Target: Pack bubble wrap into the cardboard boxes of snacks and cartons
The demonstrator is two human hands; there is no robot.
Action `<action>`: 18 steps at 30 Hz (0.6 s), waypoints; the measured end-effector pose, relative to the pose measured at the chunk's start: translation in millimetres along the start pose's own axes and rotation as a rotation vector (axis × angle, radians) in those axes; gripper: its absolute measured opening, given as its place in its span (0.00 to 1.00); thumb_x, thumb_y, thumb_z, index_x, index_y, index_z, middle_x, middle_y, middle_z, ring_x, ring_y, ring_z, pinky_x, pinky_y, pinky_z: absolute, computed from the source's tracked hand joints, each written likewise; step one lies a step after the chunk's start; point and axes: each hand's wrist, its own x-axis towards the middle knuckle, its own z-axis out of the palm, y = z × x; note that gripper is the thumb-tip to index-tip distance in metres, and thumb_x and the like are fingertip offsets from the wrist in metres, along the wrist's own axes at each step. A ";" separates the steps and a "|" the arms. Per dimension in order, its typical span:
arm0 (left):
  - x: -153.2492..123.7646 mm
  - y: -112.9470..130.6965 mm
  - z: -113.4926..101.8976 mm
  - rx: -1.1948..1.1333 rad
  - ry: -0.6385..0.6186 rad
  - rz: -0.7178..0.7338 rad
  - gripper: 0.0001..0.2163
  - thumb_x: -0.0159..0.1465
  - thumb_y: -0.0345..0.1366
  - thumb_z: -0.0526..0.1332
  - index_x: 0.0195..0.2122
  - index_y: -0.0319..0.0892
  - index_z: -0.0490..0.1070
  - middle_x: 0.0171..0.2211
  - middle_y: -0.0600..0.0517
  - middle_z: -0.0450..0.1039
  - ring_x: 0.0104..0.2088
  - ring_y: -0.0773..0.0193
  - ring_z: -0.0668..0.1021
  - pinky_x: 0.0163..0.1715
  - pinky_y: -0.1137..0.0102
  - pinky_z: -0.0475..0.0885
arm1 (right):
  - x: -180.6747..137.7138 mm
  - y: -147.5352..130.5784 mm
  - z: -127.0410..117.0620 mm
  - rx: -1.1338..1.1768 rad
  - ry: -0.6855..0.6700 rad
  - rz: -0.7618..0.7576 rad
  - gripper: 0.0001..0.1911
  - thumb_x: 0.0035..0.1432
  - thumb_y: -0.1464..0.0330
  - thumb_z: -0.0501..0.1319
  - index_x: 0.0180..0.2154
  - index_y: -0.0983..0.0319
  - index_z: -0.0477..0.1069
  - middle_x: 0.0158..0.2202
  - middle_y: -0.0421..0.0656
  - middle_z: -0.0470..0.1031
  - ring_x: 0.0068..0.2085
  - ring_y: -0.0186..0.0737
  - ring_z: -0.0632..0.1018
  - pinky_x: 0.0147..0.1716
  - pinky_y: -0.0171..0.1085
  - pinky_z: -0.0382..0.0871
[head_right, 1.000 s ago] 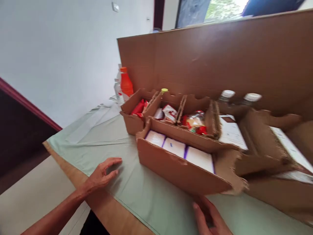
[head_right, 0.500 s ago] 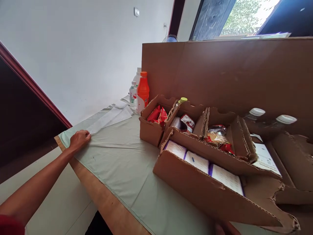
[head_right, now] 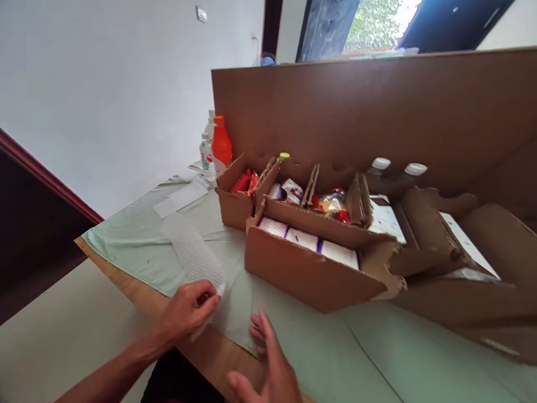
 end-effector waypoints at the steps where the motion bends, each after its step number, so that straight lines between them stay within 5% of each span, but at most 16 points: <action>1: -5.6 10.1 17.1 -0.053 -0.058 0.012 0.11 0.63 0.41 0.57 0.29 0.43 0.75 0.25 0.51 0.77 0.26 0.64 0.76 0.26 0.71 0.66 | 0.7 -8.2 11.6 0.040 0.011 0.019 0.43 0.58 0.59 0.66 0.71 0.60 0.56 0.62 0.54 0.74 0.59 0.55 0.78 0.53 0.51 0.78; 4: -24.3 36.7 46.7 -0.302 -0.243 0.047 0.15 0.67 0.45 0.55 0.42 0.43 0.79 0.36 0.49 0.82 0.35 0.61 0.81 0.32 0.71 0.73 | 2.7 -15.7 20.6 0.083 0.179 0.130 0.38 0.62 0.56 0.62 0.69 0.61 0.58 0.63 0.55 0.72 0.61 0.52 0.77 0.58 0.51 0.74; 8: -40.9 48.3 46.1 -0.488 -0.399 0.060 0.14 0.68 0.46 0.60 0.46 0.47 0.80 0.43 0.48 0.83 0.43 0.57 0.82 0.40 0.68 0.77 | -0.3 0.7 -27.3 0.104 0.450 0.280 0.32 0.63 0.51 0.61 0.63 0.61 0.65 0.57 0.53 0.78 0.53 0.48 0.81 0.50 0.44 0.78; 11: -37.1 36.0 37.3 -0.328 -0.321 0.122 0.10 0.66 0.42 0.61 0.42 0.47 0.81 0.40 0.49 0.84 0.41 0.57 0.83 0.41 0.66 0.78 | -16.7 18.8 -84.5 0.107 0.438 0.377 0.36 0.60 0.50 0.62 0.62 0.63 0.65 0.49 0.52 0.81 0.47 0.48 0.83 0.45 0.43 0.79; 14: -22.8 19.3 29.8 -0.220 -0.179 0.180 0.10 0.66 0.40 0.61 0.42 0.47 0.81 0.40 0.49 0.83 0.42 0.57 0.83 0.41 0.66 0.78 | -47.5 32.6 -130.9 -0.168 0.527 0.470 0.41 0.55 0.46 0.64 0.63 0.64 0.66 0.48 0.54 0.81 0.46 0.52 0.83 0.43 0.46 0.79; 18: -3.3 14.4 24.0 -0.189 -0.170 0.154 0.10 0.65 0.41 0.61 0.42 0.48 0.81 0.40 0.49 0.83 0.43 0.55 0.83 0.42 0.64 0.78 | -69.5 23.3 -135.5 -0.530 0.699 0.411 0.31 0.61 0.47 0.59 0.56 0.62 0.73 0.50 0.54 0.80 0.45 0.55 0.82 0.37 0.48 0.79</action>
